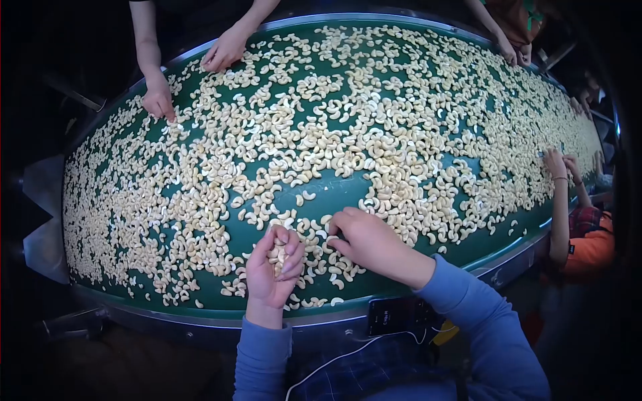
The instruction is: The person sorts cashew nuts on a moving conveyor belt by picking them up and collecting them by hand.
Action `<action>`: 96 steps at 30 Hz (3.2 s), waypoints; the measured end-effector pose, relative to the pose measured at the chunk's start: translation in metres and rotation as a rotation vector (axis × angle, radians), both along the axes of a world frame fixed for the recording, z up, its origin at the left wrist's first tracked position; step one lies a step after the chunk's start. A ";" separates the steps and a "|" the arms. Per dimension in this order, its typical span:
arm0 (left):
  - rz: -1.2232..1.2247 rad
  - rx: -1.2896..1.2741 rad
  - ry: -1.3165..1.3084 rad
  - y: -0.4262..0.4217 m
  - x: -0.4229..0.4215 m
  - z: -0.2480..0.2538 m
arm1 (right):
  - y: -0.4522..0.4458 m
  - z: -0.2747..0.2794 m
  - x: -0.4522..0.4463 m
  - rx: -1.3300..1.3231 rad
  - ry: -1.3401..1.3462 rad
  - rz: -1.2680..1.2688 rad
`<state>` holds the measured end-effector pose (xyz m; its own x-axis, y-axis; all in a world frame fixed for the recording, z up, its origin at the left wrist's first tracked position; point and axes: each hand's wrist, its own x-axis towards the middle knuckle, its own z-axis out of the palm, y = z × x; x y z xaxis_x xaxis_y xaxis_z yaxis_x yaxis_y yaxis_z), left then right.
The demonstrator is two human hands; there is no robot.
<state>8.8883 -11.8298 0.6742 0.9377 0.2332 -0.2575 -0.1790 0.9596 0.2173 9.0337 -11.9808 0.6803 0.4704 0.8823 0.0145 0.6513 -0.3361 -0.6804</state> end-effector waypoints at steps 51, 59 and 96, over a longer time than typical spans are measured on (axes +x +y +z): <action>-0.440 -0.094 0.041 -0.194 0.119 -0.014 | -0.315 0.093 0.093 -0.266 -0.076 0.098; -0.316 0.510 0.292 -0.232 0.151 -0.002 | -0.376 0.064 0.097 -0.288 -0.125 0.107; 0.436 -0.062 -0.190 -0.270 0.173 -0.002 | -0.240 0.006 0.188 0.073 -0.180 0.450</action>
